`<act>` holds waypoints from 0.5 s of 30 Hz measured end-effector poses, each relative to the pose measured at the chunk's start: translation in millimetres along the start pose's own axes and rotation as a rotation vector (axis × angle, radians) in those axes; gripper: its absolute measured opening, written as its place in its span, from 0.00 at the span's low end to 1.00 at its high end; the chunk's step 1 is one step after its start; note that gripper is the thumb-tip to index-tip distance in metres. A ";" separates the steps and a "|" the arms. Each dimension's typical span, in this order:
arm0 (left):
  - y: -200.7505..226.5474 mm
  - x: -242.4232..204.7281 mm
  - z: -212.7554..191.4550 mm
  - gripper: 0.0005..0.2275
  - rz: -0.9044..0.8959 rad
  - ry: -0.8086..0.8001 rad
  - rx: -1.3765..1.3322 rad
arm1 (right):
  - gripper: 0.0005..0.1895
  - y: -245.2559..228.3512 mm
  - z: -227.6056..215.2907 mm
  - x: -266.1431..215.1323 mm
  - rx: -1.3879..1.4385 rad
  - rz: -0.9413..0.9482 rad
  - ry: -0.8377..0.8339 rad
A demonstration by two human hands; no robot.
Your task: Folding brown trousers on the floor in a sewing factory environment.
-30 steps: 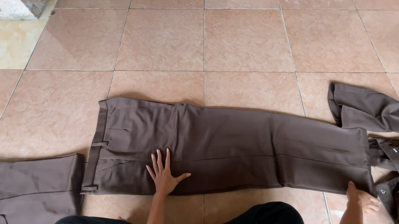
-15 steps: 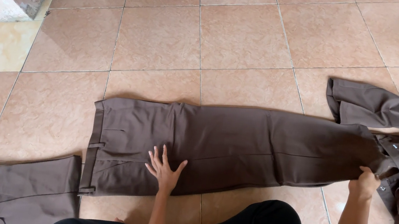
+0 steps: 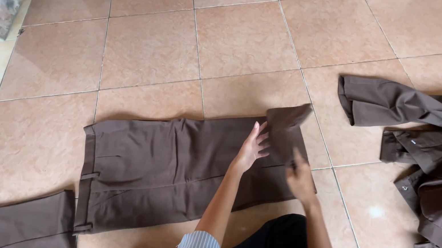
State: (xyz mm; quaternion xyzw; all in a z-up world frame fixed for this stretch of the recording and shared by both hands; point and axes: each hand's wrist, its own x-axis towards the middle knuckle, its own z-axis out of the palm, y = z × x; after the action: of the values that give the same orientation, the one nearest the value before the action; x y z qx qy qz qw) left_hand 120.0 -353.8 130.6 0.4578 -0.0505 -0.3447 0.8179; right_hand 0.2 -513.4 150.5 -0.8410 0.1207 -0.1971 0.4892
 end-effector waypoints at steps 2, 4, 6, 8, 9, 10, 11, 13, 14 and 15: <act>12.6 -0.1 9.0 0.44 -0.066 0.104 -0.025 | 0.38 -121.7 7.1 -26.0 -0.009 -0.106 -0.301; -6.7 9.1 -24.1 0.47 -0.104 0.163 0.167 | 0.35 -85.6 33.0 -35.5 -0.114 -0.074 -0.381; -30.8 20.2 -63.0 0.51 -0.134 0.221 0.357 | 0.32 -62.6 52.7 -39.5 -0.221 -0.047 -0.460; -62.7 31.3 -107.3 0.43 -0.030 0.455 0.528 | 0.34 -51.5 64.7 -40.5 -0.358 -0.129 -0.605; -49.7 18.5 -100.8 0.43 -0.030 0.457 0.530 | 0.34 -55.3 67.2 -42.9 -0.355 -0.130 -0.605; -35.7 7.7 -93.7 0.41 0.001 0.507 0.477 | 0.36 -58.9 69.3 -43.2 -0.410 -0.181 -0.618; -21.7 -3.3 -86.8 0.38 0.031 0.557 0.423 | 0.37 -62.7 71.8 -43.7 -0.464 -0.233 -0.630; -15.6 -10.4 -97.8 0.36 0.118 0.568 0.376 | 0.38 -70.1 70.7 -45.0 -0.462 -0.262 -0.621; -12.9 -13.8 -103.1 0.35 0.202 0.575 0.328 | 0.38 -73.6 69.9 -45.5 -0.462 -0.288 -0.611; -1.2 -22.5 -109.2 0.35 0.203 0.579 0.328 | 0.38 -68.0 72.5 -45.0 -0.461 -0.289 -0.614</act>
State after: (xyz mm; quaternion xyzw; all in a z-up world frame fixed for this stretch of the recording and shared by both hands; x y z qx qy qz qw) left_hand 145.7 -262.5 72.1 0.6545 0.0837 -0.1050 0.7440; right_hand -6.8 -405.9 168.0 -0.9566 -0.1094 0.0285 0.2687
